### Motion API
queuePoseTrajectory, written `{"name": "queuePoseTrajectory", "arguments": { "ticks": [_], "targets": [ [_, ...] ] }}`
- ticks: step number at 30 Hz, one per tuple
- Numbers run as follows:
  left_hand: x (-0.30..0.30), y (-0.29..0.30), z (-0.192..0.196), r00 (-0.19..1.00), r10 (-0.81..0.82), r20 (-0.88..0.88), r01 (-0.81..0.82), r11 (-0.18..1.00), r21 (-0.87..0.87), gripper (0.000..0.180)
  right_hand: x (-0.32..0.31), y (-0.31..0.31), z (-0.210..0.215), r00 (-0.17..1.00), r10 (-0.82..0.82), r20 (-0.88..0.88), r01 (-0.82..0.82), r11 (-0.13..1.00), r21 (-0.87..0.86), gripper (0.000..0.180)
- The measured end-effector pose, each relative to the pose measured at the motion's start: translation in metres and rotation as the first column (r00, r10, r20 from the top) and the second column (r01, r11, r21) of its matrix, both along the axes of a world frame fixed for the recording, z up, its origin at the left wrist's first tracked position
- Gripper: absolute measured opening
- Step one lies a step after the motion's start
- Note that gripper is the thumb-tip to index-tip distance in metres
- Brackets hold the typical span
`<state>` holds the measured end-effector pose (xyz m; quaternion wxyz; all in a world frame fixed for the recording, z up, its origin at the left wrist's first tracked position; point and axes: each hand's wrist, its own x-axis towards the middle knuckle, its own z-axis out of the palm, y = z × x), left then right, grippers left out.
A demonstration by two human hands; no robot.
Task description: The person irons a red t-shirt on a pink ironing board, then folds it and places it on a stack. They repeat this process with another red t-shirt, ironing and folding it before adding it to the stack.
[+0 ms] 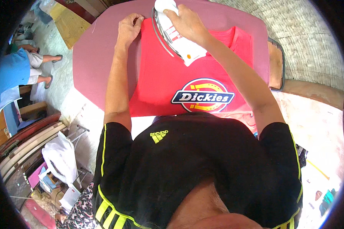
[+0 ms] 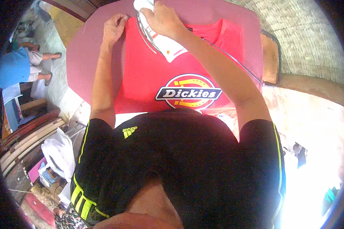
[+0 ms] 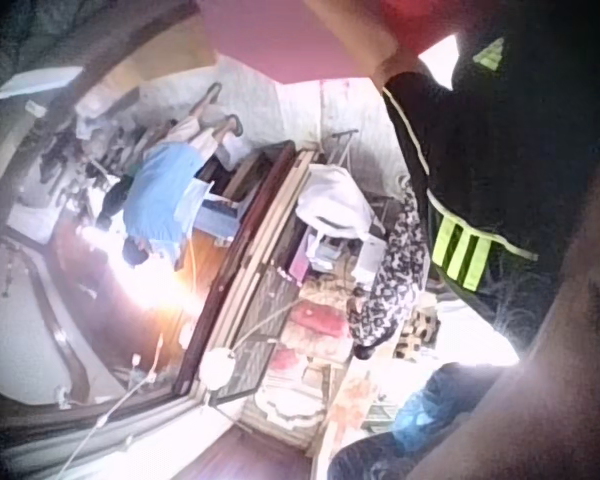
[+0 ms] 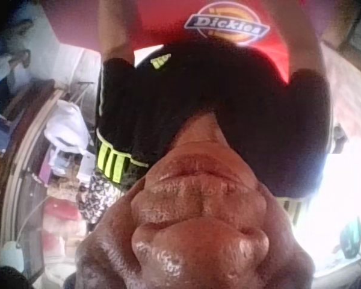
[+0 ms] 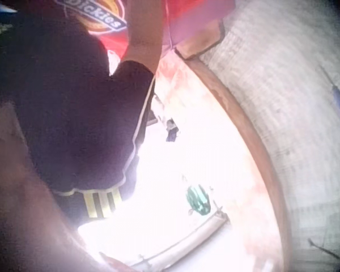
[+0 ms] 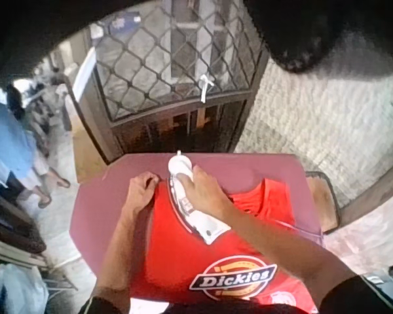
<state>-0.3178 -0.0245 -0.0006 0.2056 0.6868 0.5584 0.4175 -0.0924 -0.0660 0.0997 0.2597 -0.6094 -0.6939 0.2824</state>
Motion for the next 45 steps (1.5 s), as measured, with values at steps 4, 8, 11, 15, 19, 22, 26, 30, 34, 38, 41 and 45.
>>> {"name": "queuePoseTrajectory", "arguments": {
  "ticks": [4, 8, 11, 15, 19, 22, 26, 30, 34, 38, 41, 45],
  "targets": [
    [0.011, -0.009, -0.002, 0.997, -0.029, -0.072, 0.037, 0.994, 0.107, 0.017, -0.010, 0.036, -0.016, 0.999, 0.008, 0.034, -0.015, 0.975, 0.220, 0.056],
    [0.001, -0.005, -0.016, 0.998, 0.012, -0.070, 0.005, 0.971, 0.241, 0.011, -0.013, 0.014, 0.007, 0.992, 0.124, 0.027, -0.125, 0.992, 0.009, 0.056],
    [0.001, -0.007, -0.007, 0.996, 0.029, -0.078, -0.011, 0.973, 0.229, 0.010, -0.002, -0.003, 0.005, 0.988, 0.148, 0.033, -0.150, 0.987, 0.056, 0.056],
    [0.005, -0.006, -0.012, 1.000, 0.017, -0.016, -0.013, 0.973, 0.231, 0.013, -0.009, 0.008, 0.011, 0.985, 0.118, 0.125, -0.128, 0.989, 0.071, 0.053],
    [0.007, -0.017, -0.013, 0.994, 0.087, -0.061, -0.063, 0.943, 0.327, 0.013, -0.017, 0.018, 0.012, 0.985, 0.169, 0.046, -0.170, 0.985, 0.021, 0.051],
    [0.004, -0.014, -0.013, 0.995, 0.074, -0.061, -0.051, 0.948, 0.314, 0.012, -0.011, 0.003, 0.014, 0.970, 0.210, 0.127, -0.219, 0.973, 0.068, 0.050],
    [0.007, -0.014, -0.012, 0.997, 0.074, 0.006, -0.073, 0.959, 0.272, 0.010, -0.011, -0.005, 0.018, 0.969, 0.212, 0.125, -0.218, 0.975, 0.038, 0.050],
    [0.001, -0.007, -0.018, 0.997, 0.078, -0.018, -0.069, 0.954, 0.293, 0.014, -0.013, 0.016, -0.008, 0.962, 0.239, 0.128, -0.261, 0.945, 0.198, 0.055],
    [-0.003, -0.005, -0.019, 0.998, 0.049, -0.044, -0.035, 0.956, 0.290, 0.017, 0.007, 0.009, -0.011, 0.947, 0.290, 0.137, -0.298, 0.954, 0.038, 0.049],
    [-0.003, -0.004, -0.009, 1.000, -0.007, -0.019, 0.010, 0.986, 0.166, 0.019, 0.039, -0.036, 0.016, 0.912, 0.356, 0.203, -0.361, 0.933, -0.012, 0.048],
    [-0.009, 0.002, -0.009, 0.996, -0.066, -0.058, 0.071, 0.994, 0.086, 0.022, 0.064, -0.049, 0.037, 0.831, 0.502, 0.241, -0.489, 0.865, -0.114, 0.045],
    [-0.017, 0.011, -0.009, 0.990, -0.121, -0.067, 0.124, 0.992, 0.037, 0.021, 0.069, -0.053, 0.035, 0.818, 0.531, 0.223, -0.493, 0.846, -0.206, 0.041]
  ]
}}
